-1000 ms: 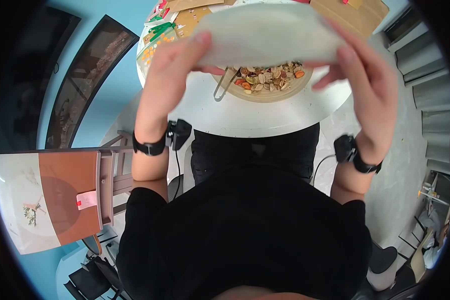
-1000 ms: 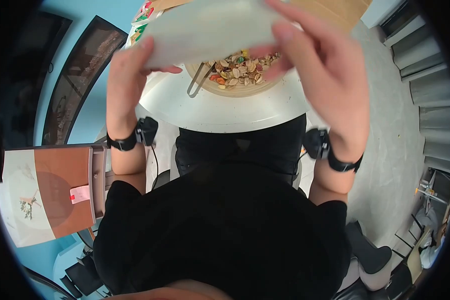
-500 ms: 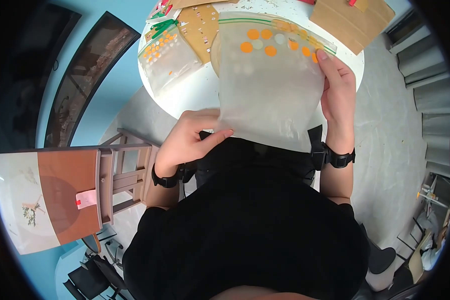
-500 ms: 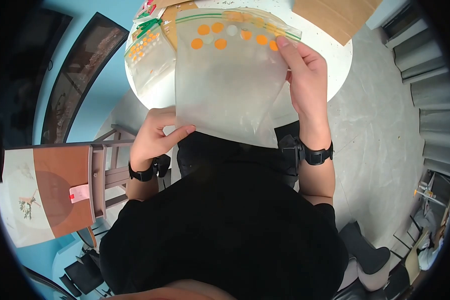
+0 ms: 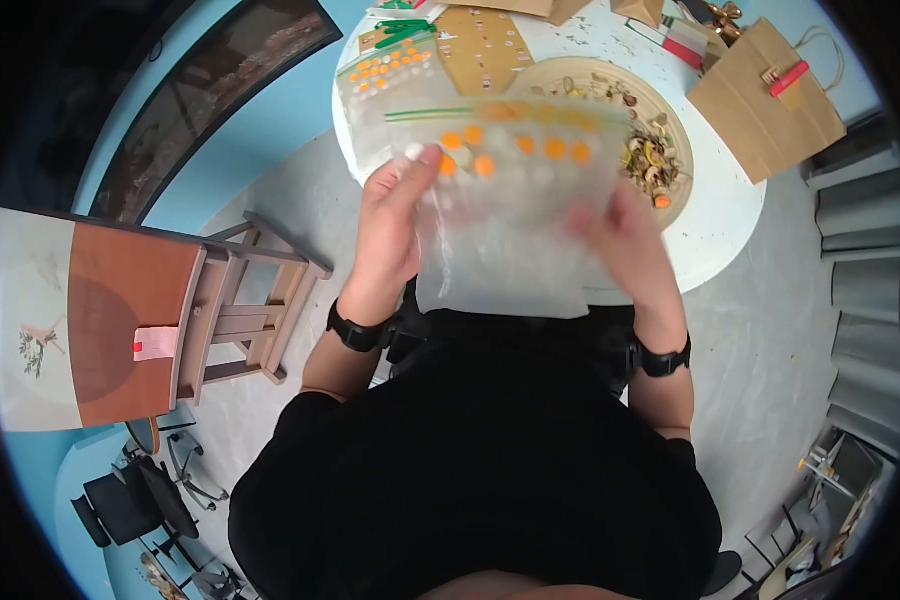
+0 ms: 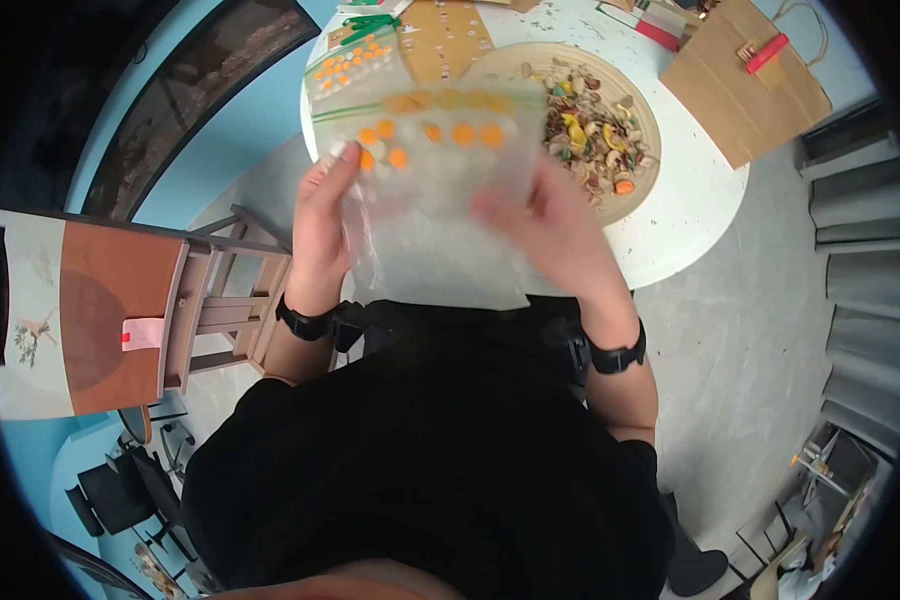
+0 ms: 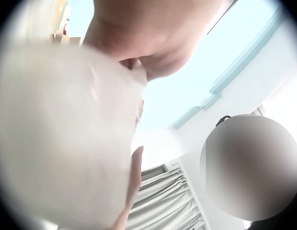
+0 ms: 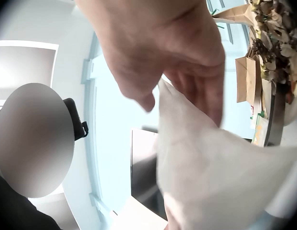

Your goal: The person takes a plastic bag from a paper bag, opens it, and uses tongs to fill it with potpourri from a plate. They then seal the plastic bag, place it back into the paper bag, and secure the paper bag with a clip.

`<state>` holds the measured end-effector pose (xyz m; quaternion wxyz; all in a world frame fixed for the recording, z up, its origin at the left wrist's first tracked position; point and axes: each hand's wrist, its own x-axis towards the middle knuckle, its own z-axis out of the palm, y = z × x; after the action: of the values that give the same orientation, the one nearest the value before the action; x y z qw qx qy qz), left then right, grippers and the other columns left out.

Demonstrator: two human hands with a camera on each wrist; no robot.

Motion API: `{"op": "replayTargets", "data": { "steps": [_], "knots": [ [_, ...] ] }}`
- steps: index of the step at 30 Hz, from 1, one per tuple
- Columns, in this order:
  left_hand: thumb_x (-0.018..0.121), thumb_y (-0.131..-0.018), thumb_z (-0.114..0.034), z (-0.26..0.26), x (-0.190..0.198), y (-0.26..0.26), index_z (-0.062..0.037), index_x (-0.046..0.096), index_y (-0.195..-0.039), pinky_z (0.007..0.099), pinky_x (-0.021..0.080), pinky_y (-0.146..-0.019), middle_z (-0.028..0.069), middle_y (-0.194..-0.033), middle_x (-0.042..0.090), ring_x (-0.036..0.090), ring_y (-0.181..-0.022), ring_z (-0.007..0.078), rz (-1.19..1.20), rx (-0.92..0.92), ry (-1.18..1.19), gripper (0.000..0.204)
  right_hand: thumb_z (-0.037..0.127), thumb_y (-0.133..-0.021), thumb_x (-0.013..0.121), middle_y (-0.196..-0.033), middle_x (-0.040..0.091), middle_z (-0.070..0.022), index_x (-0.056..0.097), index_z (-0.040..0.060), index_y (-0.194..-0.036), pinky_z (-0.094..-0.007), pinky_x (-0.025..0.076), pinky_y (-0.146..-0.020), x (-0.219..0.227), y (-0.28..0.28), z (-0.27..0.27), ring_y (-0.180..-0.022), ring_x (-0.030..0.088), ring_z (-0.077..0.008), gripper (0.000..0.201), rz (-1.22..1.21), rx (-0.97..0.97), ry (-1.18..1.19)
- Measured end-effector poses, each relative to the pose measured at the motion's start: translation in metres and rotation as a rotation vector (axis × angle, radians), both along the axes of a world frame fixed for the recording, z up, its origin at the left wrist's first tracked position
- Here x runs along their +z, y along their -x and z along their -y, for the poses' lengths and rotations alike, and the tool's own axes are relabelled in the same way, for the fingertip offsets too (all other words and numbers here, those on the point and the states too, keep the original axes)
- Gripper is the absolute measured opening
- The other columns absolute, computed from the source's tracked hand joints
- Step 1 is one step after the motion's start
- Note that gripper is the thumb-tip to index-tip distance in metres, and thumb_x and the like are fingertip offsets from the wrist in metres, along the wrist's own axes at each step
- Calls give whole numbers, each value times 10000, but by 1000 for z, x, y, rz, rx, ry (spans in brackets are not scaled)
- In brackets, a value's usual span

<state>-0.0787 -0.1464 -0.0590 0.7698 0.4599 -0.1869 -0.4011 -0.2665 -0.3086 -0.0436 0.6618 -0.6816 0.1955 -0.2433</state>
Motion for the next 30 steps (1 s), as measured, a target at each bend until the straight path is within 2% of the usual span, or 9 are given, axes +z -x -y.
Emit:
{"op": "replayTargets", "data": {
  "steps": [4,9,13,17,20,22,24,27,30],
  "knots": [
    [567,-1067,-256,-5,6,-31,-8,577,-1319,426,577,-922,115,-1266,677,691,-1082,234,-16,189,102,353,158,-1005,675,-797,723,-68,703,-44,-1053,-246,570,-711,-15,6,-6,-745,718,-119,210,-330,314,-276],
    [549,-1076,-243,5,10,-85,-3,575,-1336,395,581,-904,132,-1278,672,693,-1088,252,-8,309,121,354,137,-1002,661,-805,737,-99,703,-59,-1019,-266,591,-677,-17,16,4,-706,734,-161,201,-269,192,-312],
    [552,-1074,-231,28,-20,-183,56,552,-1332,390,575,-933,163,-1285,662,687,-1106,265,-37,236,44,386,124,-1023,627,-780,722,-100,710,-55,-1029,-277,604,-673,-14,39,24,-698,728,-174,197,-241,80,-246],
    [652,-1021,-255,46,-92,-273,65,641,-1231,336,584,-807,96,-1165,697,679,-992,186,269,229,-238,383,109,-1017,598,-792,724,-93,718,-48,-1040,-269,579,-702,12,75,65,-731,705,-140,199,-194,-140,-86],
    [756,-926,-343,56,-91,-261,126,529,-1373,387,547,-934,247,-1376,591,654,-1126,285,683,481,-812,686,144,-1019,581,-810,726,-79,729,-34,-1059,-274,560,-708,36,102,120,-731,682,-112,235,-121,-375,191],
    [755,-905,-363,44,-119,-269,96,479,-1447,454,453,-1086,333,-1451,502,561,-1284,410,1419,541,-798,762,228,-1008,592,-866,747,-89,731,-32,-1085,-286,549,-727,58,118,176,-754,694,-125,305,-177,-599,514],
    [735,-914,-363,42,-89,-213,43,473,-1483,491,343,-1179,345,-1482,470,414,-1417,480,1445,279,-839,746,328,-973,625,-955,766,-126,718,-35,-1131,-306,549,-775,80,127,239,-841,732,-198,406,-248,-856,821],
    [729,-921,-352,35,-104,-197,-1,508,-1474,491,352,-1178,319,-1518,449,387,-1441,482,1456,-85,-981,691,386,-914,668,-1170,739,-183,700,40,-1240,-401,538,-922,88,140,340,-1120,700,-324,477,-361,-1133,1114],
    [704,-942,-326,29,-88,-169,-7,531,-1457,491,336,-1192,287,-1543,439,361,-1463,477,1544,111,-987,630,408,-870,704,-1326,664,-176,690,128,-1295,-466,489,-1022,82,143,402,-1268,599,-342,509,-937,-1123,1149]
  ]
}}
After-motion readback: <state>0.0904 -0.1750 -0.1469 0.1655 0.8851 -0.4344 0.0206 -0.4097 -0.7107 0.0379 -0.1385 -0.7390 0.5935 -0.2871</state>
